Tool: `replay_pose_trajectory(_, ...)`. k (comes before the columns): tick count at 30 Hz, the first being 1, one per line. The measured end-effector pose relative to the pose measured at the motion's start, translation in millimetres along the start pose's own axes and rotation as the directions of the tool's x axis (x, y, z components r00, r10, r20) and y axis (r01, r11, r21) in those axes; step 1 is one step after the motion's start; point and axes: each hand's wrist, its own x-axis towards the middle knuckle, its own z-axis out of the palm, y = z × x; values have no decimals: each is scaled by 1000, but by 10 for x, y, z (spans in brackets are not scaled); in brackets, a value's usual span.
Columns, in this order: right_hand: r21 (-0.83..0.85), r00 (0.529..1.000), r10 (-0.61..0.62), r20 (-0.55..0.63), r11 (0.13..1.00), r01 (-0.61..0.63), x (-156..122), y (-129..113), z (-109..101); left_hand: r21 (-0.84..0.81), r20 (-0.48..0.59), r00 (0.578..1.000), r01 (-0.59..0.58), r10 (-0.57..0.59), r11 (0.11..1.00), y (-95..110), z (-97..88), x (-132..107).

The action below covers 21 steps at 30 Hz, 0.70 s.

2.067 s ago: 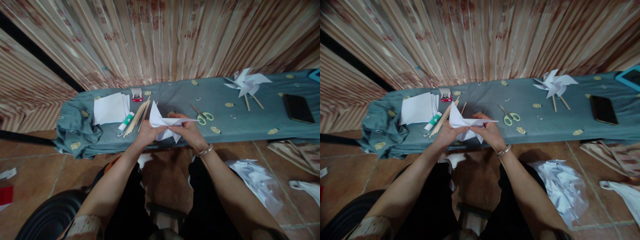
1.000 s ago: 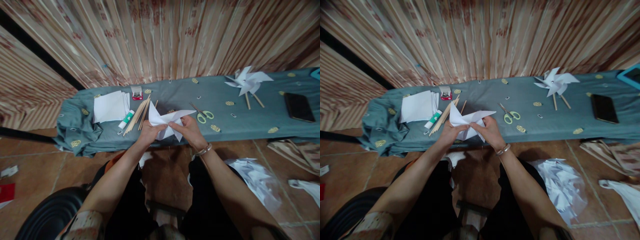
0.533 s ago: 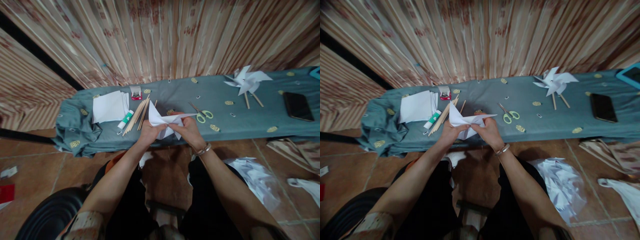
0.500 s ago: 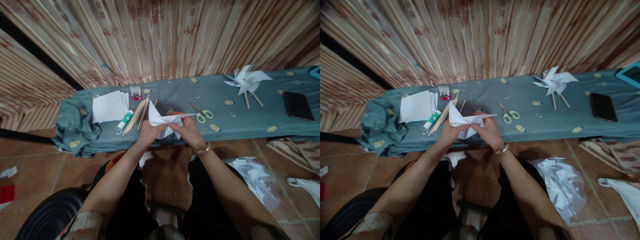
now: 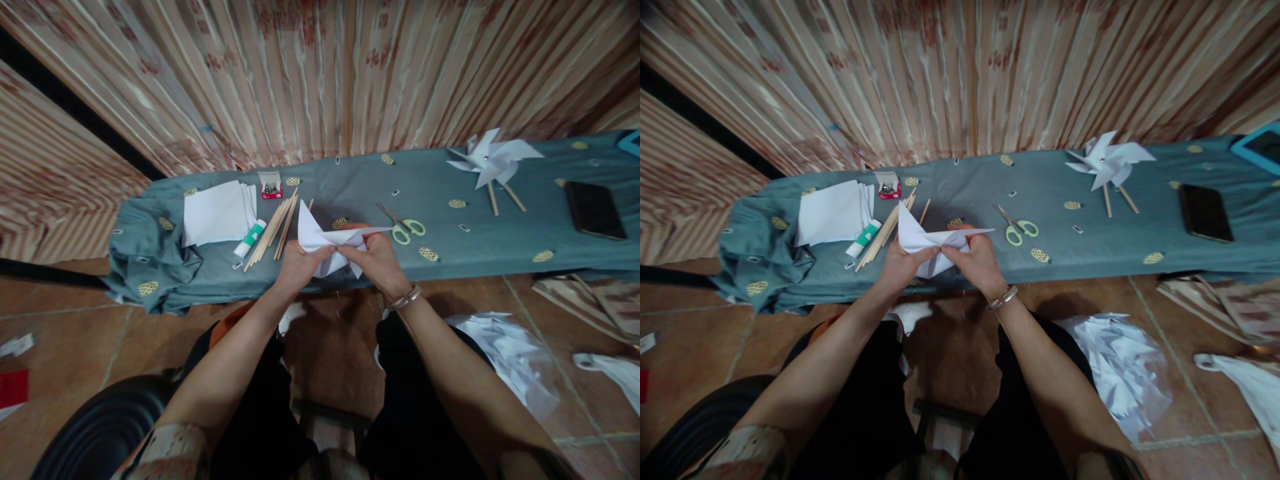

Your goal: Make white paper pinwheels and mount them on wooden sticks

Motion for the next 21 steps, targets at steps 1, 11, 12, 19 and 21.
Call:
replay_pose_trajectory(1, -5, 1000, -3, 5, 1000, 3, 2, 2, -1, -6, -4, 1000, 8, -8, 1000, 6, 3, -2)
replay_pose_trajectory(11, -78, 999, -42, -9, 996, 41, -6, 32, 26, 28, -27, 999, 22, -21, 999, -14, 8, -14)
replay_pose_trajectory(12, -90, 999, -46, -23, 995, 44, -8, 38, 31, 47, -26, 1000, 11, -10, 999, -31, 0, -11)
replay_pose_trajectory(19, -70, 999, 2, -36, 998, -4, 3, 45, 21, 120, 43, 995, -91, 86, 989, -125, -70, 30)
replay_pose_trajectory(21, -61, 999, 7, -45, 998, -10, 4, 28, 14, 135, 52, 996, -82, 76, 987, -108, -75, 30)
